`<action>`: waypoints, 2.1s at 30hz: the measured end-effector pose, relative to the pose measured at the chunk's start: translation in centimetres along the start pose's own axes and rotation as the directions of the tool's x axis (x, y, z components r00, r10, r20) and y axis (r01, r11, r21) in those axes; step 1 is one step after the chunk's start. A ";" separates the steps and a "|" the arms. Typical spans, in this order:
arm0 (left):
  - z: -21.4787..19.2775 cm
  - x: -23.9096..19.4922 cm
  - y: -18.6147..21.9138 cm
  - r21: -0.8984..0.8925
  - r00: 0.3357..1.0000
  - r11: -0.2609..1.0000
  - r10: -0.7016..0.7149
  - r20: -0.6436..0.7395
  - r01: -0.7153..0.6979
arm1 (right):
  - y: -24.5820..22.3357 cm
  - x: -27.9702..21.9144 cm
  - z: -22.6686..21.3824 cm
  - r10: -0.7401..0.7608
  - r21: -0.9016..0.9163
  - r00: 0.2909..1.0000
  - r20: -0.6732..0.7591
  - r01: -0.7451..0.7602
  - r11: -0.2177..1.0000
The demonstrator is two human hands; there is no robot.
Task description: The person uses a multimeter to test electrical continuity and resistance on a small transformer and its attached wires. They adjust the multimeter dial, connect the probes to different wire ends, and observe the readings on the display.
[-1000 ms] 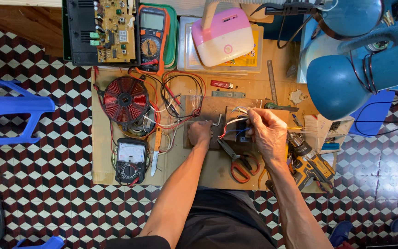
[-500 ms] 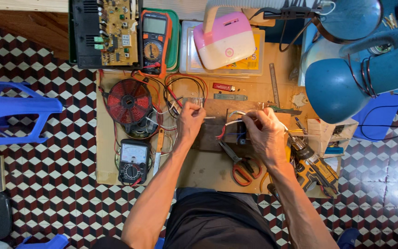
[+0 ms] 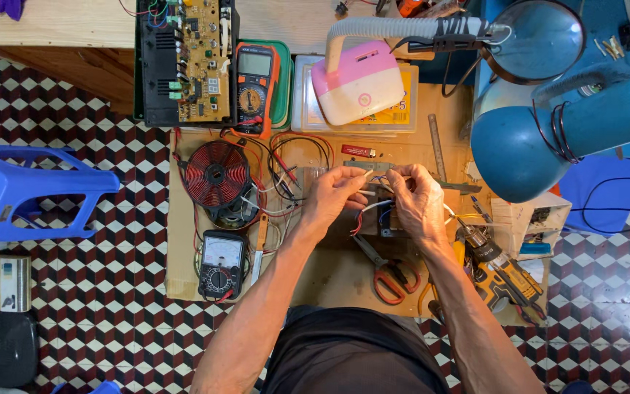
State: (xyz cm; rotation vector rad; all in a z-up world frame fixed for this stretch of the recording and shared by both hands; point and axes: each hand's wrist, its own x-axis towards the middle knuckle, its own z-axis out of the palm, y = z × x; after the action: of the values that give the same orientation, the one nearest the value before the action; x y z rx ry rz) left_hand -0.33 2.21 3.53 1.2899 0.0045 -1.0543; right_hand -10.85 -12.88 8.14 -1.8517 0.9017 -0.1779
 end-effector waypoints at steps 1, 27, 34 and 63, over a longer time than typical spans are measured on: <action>0.2 0.1 -0.1 -0.055 0.999 0.998 -0.038 0.010 0.039 | 0.0 -0.1 0.0 -0.015 0.021 1.000 0.005 0.015 1.000; 0.7 -0.4 0.8 0.049 1.000 0.999 0.002 0.020 -0.003 | -1.7 0.9 -2.7 0.140 -0.130 0.926 0.351 -0.100 0.986; 0.5 0.0 0.8 0.083 0.998 0.996 0.040 0.038 -0.043 | -2.2 2.8 -3.3 0.119 0.104 0.859 0.499 -0.196 0.975; -0.8 -0.7 1.7 0.133 0.987 0.984 0.134 -0.087 -0.121 | 0.0 2.9 -1.7 0.153 0.182 0.921 0.360 -0.230 0.956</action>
State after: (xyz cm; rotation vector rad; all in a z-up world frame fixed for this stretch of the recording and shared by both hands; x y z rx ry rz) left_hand 0.77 3.12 4.98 1.4362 -0.0731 -0.8936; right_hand -9.61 -16.04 8.15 -1.5154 0.7782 0.1592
